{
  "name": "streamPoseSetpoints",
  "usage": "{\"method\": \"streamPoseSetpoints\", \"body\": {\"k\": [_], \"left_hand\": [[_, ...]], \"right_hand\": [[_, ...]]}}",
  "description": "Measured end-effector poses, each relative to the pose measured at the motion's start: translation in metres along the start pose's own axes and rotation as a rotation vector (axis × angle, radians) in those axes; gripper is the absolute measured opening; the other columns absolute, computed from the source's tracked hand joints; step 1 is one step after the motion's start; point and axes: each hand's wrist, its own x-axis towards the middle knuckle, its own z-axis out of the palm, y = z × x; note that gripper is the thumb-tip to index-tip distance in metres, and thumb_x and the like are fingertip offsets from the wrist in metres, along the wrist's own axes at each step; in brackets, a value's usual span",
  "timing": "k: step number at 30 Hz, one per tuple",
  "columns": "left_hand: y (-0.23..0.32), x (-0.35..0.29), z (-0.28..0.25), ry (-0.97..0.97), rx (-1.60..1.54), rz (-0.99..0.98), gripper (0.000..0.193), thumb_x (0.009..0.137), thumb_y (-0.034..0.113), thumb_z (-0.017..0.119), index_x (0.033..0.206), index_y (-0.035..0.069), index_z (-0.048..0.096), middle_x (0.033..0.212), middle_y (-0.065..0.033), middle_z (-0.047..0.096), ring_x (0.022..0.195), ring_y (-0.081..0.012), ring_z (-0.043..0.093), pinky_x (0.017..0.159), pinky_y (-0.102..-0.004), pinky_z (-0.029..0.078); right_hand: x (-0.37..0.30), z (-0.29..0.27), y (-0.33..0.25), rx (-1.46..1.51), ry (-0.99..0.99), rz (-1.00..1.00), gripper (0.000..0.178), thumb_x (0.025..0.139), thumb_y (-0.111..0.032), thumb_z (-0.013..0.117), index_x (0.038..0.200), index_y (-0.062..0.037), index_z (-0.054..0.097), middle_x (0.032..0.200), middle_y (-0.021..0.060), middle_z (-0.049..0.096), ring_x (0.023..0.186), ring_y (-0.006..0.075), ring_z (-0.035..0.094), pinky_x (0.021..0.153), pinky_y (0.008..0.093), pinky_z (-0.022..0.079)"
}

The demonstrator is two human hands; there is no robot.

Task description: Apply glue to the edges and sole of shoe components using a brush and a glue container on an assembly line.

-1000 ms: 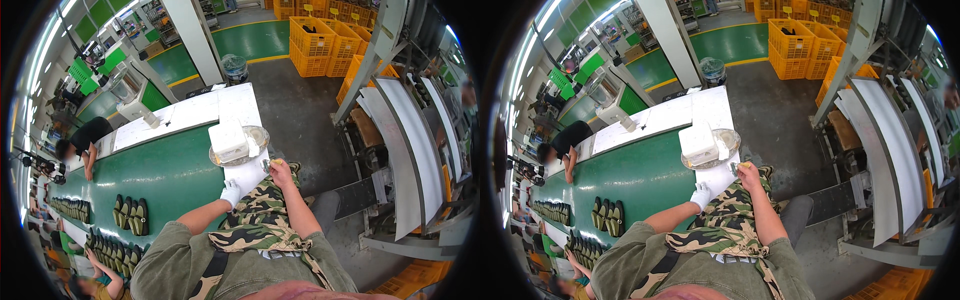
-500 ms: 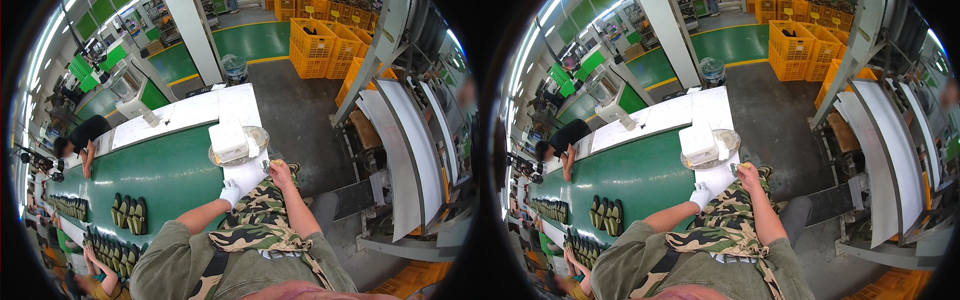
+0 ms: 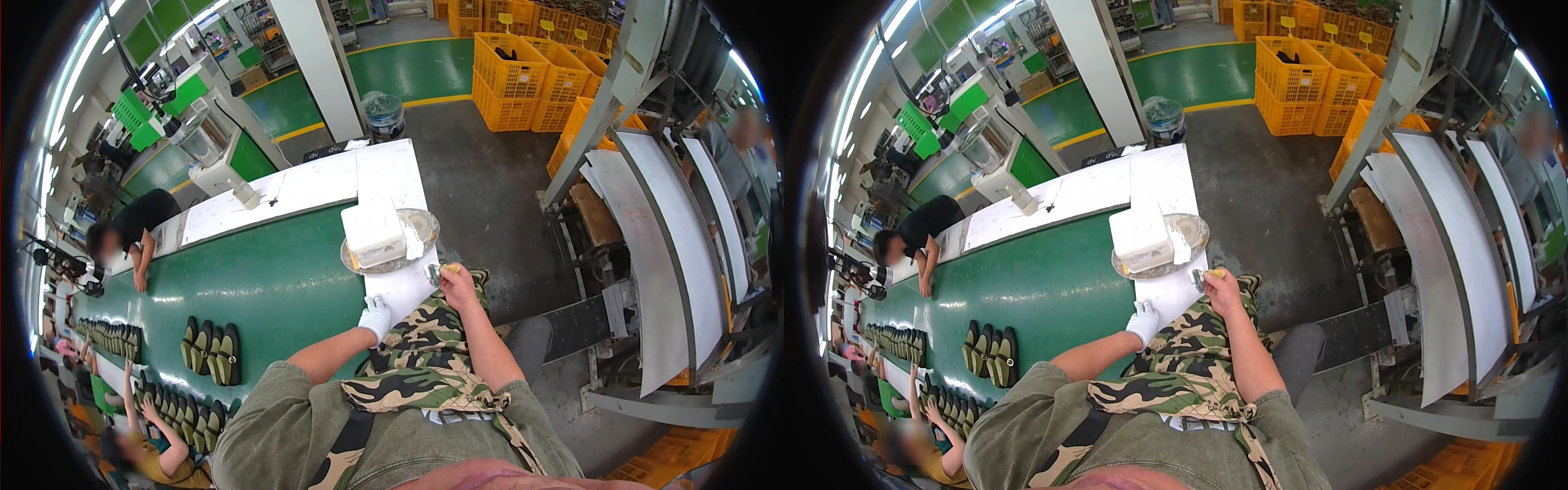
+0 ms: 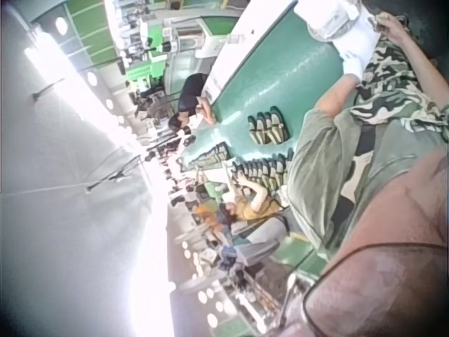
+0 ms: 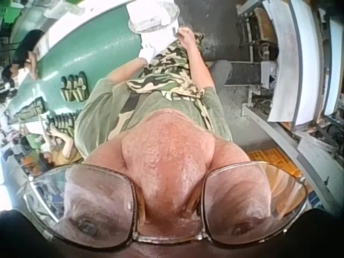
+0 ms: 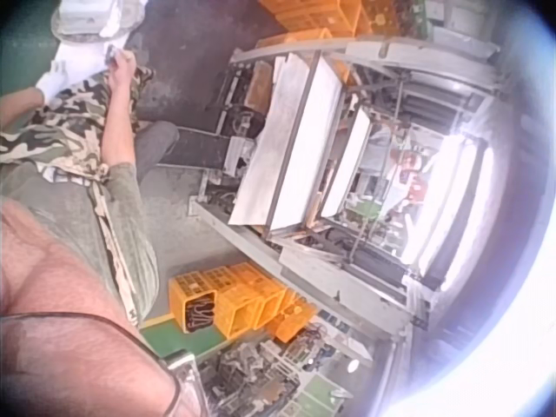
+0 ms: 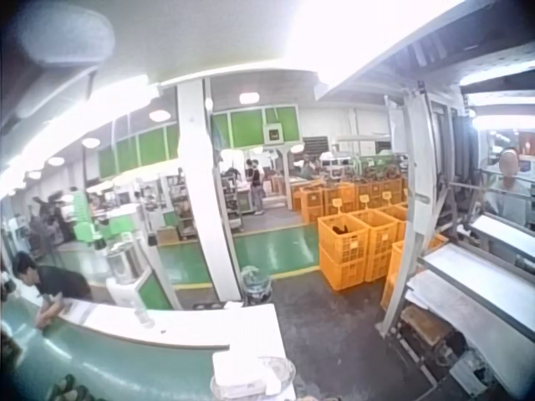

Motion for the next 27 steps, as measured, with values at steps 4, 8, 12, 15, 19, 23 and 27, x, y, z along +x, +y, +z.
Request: {"method": "streamPoseSetpoints", "body": {"k": [4,8,12,15,19,23,27], "left_hand": [[0.000,0.001,0.002,0.035,0.025,0.010,0.046,0.085,0.004,0.057,0.128,-0.011,0.049,0.143,-0.0370,0.036,0.127,-0.0557,0.044,0.089,-0.0468,0.056],[-0.001,0.002,0.004,0.042,0.018,0.014,0.046,0.085,0.003,0.056,0.128,-0.012,0.049,0.142,-0.0375,0.037,0.127,-0.0561,0.045,0.088,-0.0471,0.057],[-0.001,0.002,0.003,0.036,0.019,0.016,0.045,0.085,0.003,0.056,0.128,-0.012,0.049,0.142,-0.0377,0.037,0.127,-0.0563,0.044,0.088,-0.0471,0.057],[0.000,0.002,0.001,0.037,0.033,0.022,0.045,0.086,0.003,0.055,0.128,-0.011,0.049,0.142,-0.0374,0.038,0.127,-0.0564,0.044,0.088,-0.0470,0.057],[-0.001,0.003,0.004,0.007,0.018,0.005,0.046,0.086,0.004,0.055,0.129,-0.011,0.048,0.145,-0.0363,0.035,0.130,-0.0559,0.041,0.093,-0.0477,0.054],[-0.001,0.002,0.006,0.046,0.040,0.021,0.043,0.088,0.004,0.053,0.128,-0.011,0.049,0.143,-0.0371,0.037,0.128,-0.0560,0.043,0.090,-0.0470,0.055],[0.000,0.000,0.003,0.040,0.034,0.023,0.042,0.088,0.004,0.052,0.127,-0.010,0.050,0.143,-0.0371,0.037,0.128,-0.0558,0.043,0.091,-0.0475,0.055]], "right_hand": [[-0.002,0.004,-0.002,-0.016,0.008,0.003,0.014,0.088,-0.006,0.069,0.090,-0.0115,0.057,0.080,-0.0002,0.061,0.070,0.0125,0.056,0.064,0.0286,0.046],[-0.002,0.003,-0.002,-0.013,0.004,0.009,0.013,0.088,-0.006,0.069,0.091,-0.0111,0.057,0.081,0.0002,0.061,0.071,0.0128,0.057,0.066,0.0286,0.047],[0.000,0.000,0.000,0.018,-0.006,0.003,0.013,0.089,-0.004,0.068,0.091,-0.0102,0.057,0.083,0.0011,0.061,0.073,0.0132,0.057,0.069,0.0290,0.049],[0.002,-0.004,0.001,0.028,-0.014,-0.002,0.013,0.089,-0.003,0.067,0.091,-0.0092,0.057,0.084,0.0020,0.062,0.075,0.0140,0.058,0.072,0.0302,0.050],[0.005,-0.008,0.003,0.038,-0.031,-0.003,0.012,0.089,-0.002,0.067,0.092,-0.0080,0.056,0.085,0.0032,0.062,0.076,0.0152,0.059,0.074,0.0318,0.052],[0.004,-0.006,0.004,0.061,-0.025,-0.006,0.016,0.088,0.000,0.068,0.093,-0.0093,0.056,0.086,0.0024,0.063,0.073,0.0133,0.058,0.069,0.0277,0.050],[0.002,-0.006,0.003,0.051,-0.017,-0.011,0.015,0.088,0.000,0.068,0.093,-0.0092,0.057,0.085,0.0021,0.063,0.072,0.0130,0.058,0.069,0.0279,0.050]]}}
